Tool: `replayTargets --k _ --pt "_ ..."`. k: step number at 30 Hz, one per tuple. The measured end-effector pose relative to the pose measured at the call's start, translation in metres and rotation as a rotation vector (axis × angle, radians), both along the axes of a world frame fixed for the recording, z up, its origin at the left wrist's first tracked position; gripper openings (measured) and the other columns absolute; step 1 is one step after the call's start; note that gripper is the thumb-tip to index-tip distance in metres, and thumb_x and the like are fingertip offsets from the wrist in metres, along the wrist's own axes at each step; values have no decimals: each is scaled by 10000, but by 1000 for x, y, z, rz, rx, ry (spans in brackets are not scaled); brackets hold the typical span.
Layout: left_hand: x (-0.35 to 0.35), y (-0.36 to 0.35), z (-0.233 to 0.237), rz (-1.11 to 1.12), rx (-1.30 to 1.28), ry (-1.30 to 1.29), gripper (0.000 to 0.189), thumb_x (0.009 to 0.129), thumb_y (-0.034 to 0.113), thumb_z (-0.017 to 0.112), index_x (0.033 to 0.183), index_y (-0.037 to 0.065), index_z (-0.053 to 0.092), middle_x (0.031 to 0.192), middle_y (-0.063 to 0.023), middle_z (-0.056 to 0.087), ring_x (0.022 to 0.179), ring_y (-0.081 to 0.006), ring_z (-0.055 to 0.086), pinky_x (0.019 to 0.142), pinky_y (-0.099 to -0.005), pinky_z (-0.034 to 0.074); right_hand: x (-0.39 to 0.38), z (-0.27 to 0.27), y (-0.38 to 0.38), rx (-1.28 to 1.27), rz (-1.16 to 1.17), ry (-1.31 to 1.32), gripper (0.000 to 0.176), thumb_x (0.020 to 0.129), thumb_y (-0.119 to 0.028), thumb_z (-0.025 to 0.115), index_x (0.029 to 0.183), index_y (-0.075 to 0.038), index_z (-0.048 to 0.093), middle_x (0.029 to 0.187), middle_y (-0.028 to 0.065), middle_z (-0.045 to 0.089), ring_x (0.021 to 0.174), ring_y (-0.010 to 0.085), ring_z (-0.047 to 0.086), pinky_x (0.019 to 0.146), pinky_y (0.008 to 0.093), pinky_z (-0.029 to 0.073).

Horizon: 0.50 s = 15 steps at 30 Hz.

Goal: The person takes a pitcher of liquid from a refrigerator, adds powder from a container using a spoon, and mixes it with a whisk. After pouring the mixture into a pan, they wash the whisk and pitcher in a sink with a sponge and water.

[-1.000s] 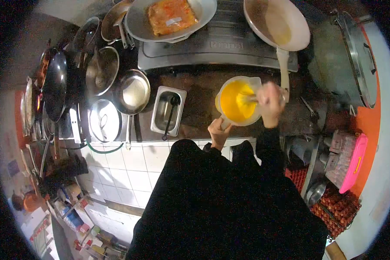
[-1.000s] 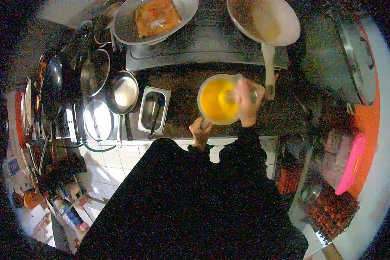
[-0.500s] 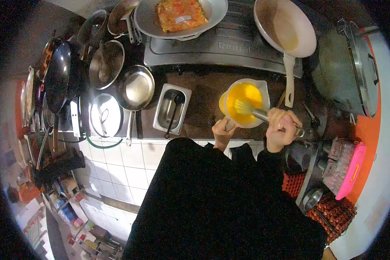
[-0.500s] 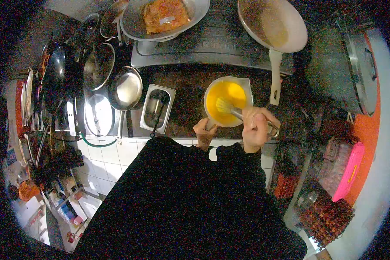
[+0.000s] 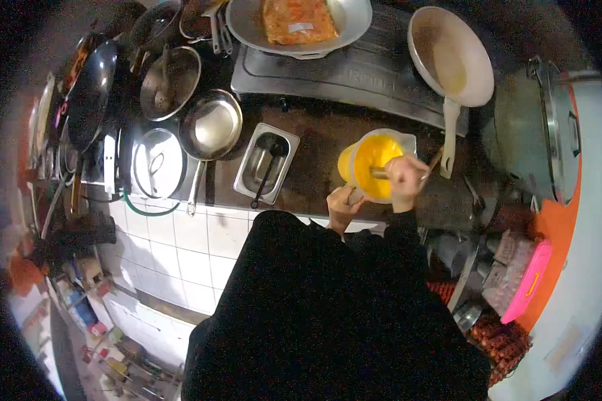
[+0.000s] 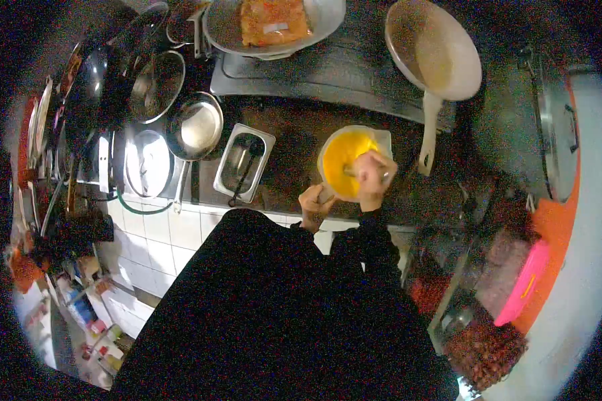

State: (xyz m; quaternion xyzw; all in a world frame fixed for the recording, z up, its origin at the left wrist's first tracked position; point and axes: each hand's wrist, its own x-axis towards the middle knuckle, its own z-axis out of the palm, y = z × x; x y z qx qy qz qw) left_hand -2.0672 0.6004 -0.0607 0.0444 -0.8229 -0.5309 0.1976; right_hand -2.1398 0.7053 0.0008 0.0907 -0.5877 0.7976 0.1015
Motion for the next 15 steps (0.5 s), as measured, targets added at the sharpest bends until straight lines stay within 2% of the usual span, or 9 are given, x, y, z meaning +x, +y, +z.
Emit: replayTargets --k 2,3,4,6,8,10,11,12,15 --pt "1 -2 -1 8 10 -31 297 487 130 683 718 11 537 584 -122 493 523 -265 494 475 -303 398 0 31 -7 319 -500 149 216 728 -83 401 521 -24 387 443 31 368 406 107 352 384 226 267" --pt "-2 -2 -4 -7 -2 -39 299 489 131 684 722 16 537 577 -123 488 520 -267 490 472 -305 393 2 56 -5 -201 -74 120 237 739 -92 365 513 -23 366 442 32 352 380 110 359 364 227 294" --pt "2 -1 -6 -25 -10 -62 300 490 132 684 727 20 537 571 -124 483 517 -269 487 468 -306 388 6 45 -7 -194 -58 108 237 739 -92 365 513 -23 366 442 32 352 380 110 359 364 227 294" --pt "6 0 1 -11 38 -78 267 502 158 677 677 34 518 564 -125 478 520 -280 480 460 -322 379 16 17 -14 24 -183 64 248 723 -95 354 481 -49 324 399 18 318 347 106 330 337 219 269" --pt "1 1 3 9 82 -75 247 514 185 670 627 47 499 558 -126 472 524 -292 473 452 -337 369 4 34 -5 682 -401 388 235 695 -112 346 468 -67 308 381 16 304 337 111 323 338 221 268" --pt "0 0 0 -14 75 -67 246 518 175 669 630 39 497 555 -126 473 524 -291 475 456 -335 371 7 72 -7 -25 -210 -87 234 694 -125 346 471 -72 302 395 19 317 345 107 327 341 222 273" --pt "-2 0 2 3 77 -71 246 518 175 669 630 39 497 555 -126 473 524 -291 475 456 -335 371 8 52 2 -131 -82 183 243 706 -144 354 480 -67 309 413 24 333 360 113 333 344 225 283" --pt "1 0 5 10 74 -79 250 518 174 669 630 34 496 557 -126 474 526 -290 477 460 -333 372 15 12 -1 242 -434 280 229 697 -127 363 482 -65 316 421 33 343 364 120 343 344 231 304" --pt "-8 0 2 16 38 -28 259 516 171 671 632 22 494 565 -127 477 531 -288 481 468 -331 374 1 -13 8 651 -554 424 204 667 -111 377 481 -57 313 427 46 346 376 134 365 374 251 344"
